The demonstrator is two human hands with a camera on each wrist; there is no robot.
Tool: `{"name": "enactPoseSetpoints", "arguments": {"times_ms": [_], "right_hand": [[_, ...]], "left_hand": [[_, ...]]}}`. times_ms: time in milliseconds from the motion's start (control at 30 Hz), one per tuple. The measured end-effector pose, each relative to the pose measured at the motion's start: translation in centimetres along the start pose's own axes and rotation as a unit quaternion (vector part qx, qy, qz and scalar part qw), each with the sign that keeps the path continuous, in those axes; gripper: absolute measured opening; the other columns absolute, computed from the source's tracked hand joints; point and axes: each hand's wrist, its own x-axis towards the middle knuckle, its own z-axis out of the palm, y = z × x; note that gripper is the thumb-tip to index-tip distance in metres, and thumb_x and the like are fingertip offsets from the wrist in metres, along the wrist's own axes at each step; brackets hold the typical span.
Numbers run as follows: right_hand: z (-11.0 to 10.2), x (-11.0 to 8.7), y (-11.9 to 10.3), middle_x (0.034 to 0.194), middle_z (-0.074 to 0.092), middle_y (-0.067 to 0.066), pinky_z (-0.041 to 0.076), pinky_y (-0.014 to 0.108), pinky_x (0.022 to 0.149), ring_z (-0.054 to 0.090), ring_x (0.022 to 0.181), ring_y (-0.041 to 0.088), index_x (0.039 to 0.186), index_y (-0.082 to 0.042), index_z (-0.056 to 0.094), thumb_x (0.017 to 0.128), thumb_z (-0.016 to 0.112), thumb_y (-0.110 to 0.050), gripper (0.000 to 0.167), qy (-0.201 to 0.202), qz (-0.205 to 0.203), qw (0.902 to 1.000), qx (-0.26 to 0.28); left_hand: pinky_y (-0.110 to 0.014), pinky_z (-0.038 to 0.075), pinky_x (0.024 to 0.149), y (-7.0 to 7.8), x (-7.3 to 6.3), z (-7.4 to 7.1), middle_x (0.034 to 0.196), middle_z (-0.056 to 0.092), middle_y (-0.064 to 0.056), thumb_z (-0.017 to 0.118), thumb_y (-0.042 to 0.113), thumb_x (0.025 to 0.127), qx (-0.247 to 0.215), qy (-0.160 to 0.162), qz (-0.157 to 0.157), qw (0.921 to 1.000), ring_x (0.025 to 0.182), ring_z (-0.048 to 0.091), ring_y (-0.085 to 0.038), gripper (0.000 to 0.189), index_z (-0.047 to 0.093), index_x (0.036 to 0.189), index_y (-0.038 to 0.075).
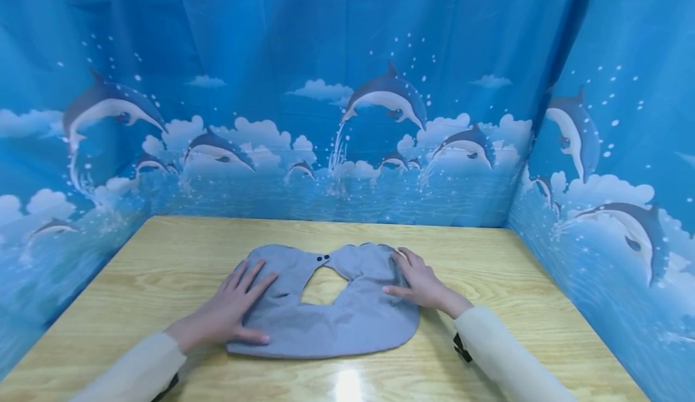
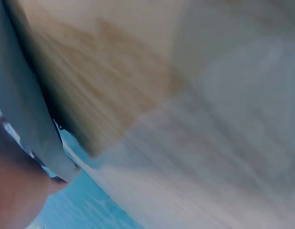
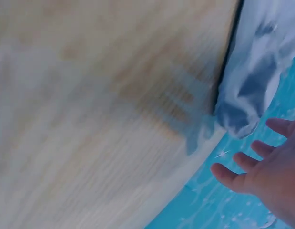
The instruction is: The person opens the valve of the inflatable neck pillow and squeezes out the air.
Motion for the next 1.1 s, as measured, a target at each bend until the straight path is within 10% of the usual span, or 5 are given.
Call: {"name": "enactPoseSetpoints", "arguments": {"times_ms": [267,1100], "right_hand": [[0.5,-2.3,-1.0,0.150,0.016,0.021,0.027,0.070,0.093,0.021,0.132,0.047,0.143,-0.013,0.030,0.073,0.067,-0.055,0.090,-0.013,-0.086,0.9960,-0.022],[0.6,-2.8,-0.3,0.152,0.011,0.018,0.025,0.071,0.094,0.018,0.133,0.050,0.145,-0.018,0.025,0.069,0.069,-0.058,0.096,-0.069,-0.053,0.9952,-0.043]], "left_hand": [[-0.067,0.018,0.101,0.2,-0.4,0.2,0.153,-0.002,-0.018,0.053,0.084,0.056,0.018,-0.002,-0.004,0.9998,0.134,0.003,-0.052,0.120,0.011,0.148,0.020],[-0.066,0.021,0.101,0.8,1.4,0.4,0.153,0.003,-0.019,0.053,0.085,0.053,0.037,-0.008,-0.015,0.9992,0.133,0.012,-0.053,0.121,0.015,0.148,0.021]]}}
